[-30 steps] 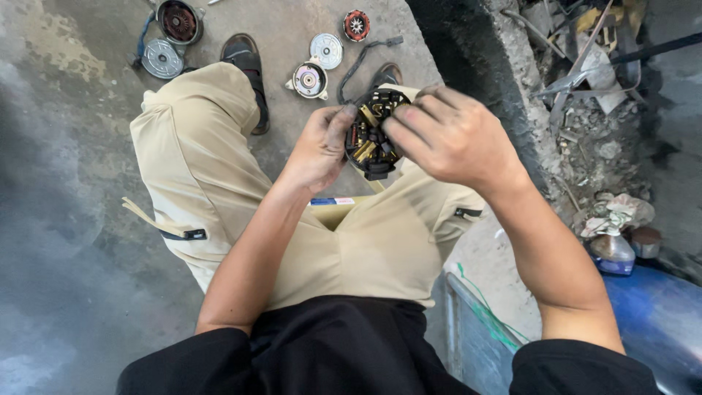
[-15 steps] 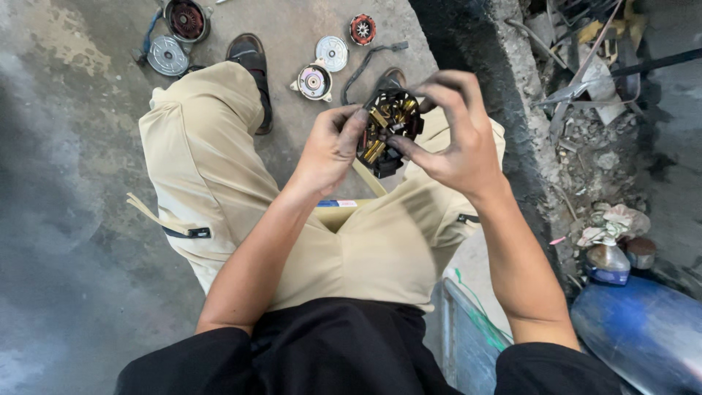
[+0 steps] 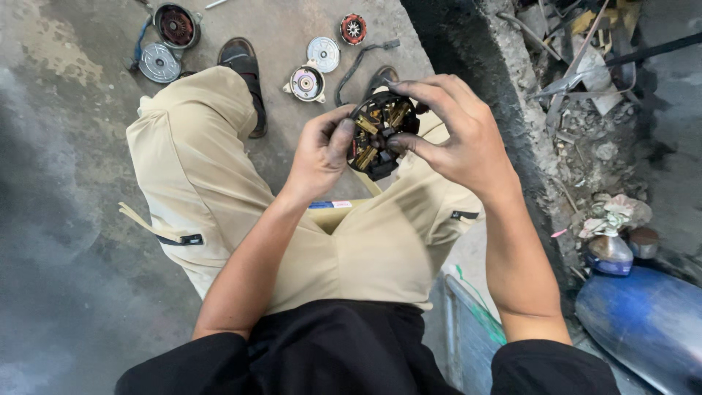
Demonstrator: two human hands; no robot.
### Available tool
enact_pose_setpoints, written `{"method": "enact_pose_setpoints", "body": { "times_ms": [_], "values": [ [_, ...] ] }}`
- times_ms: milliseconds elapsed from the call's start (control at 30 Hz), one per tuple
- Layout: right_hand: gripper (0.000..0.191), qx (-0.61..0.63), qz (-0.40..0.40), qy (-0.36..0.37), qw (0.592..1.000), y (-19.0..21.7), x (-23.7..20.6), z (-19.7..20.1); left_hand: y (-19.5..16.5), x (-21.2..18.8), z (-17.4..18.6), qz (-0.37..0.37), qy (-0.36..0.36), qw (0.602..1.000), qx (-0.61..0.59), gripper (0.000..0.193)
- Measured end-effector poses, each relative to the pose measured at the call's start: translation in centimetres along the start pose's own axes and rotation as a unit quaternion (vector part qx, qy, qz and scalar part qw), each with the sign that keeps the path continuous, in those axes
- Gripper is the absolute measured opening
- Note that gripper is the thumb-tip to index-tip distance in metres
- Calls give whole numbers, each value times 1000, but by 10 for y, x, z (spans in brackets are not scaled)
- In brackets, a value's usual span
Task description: The person sits and holds a small electric motor, repeatedly rotating and inspecting its internal components with both hands. The person turns the motor over and manipulates the internal parts without using tools.
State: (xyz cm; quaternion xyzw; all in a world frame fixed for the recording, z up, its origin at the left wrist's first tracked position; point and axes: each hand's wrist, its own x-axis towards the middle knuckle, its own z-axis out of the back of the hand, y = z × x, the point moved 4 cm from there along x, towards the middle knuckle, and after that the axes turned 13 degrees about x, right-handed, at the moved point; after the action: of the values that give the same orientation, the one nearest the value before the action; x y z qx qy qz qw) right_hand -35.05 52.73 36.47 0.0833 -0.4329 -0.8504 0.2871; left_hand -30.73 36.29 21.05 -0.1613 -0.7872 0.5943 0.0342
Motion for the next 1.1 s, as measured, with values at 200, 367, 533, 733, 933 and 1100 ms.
{"method": "enact_pose_setpoints", "body": {
  "times_ms": [200, 367, 533, 733, 933, 1100],
  "values": [
    [60, 2, -25, -7, 1000, 2, 1, -4, 0, 4, 8, -22, 3, 1000, 11, 51],
    [59, -35, -37, -2, 999, 6, 0, -8, 8, 5, 12, -36, 3, 999, 5, 54],
    [58, -48, -44, -12, 998, 9, 0, -13, 11, 5, 13, -34, -2, 999, 28, 52],
    [67, -124, -19, -18, 992, 13, 1, -16, -1, 3, 12, -77, 3, 996, 32, 52],
    [70, -135, 20, -57, 989, 12, -1, -21, 0, 4, 13, -39, 0, 999, -10, 53],
    [65, -89, 19, -93, 992, 6, -7, -28, 18, 4, 24, -2, 10, 999, 46, 53]
  ]
}}
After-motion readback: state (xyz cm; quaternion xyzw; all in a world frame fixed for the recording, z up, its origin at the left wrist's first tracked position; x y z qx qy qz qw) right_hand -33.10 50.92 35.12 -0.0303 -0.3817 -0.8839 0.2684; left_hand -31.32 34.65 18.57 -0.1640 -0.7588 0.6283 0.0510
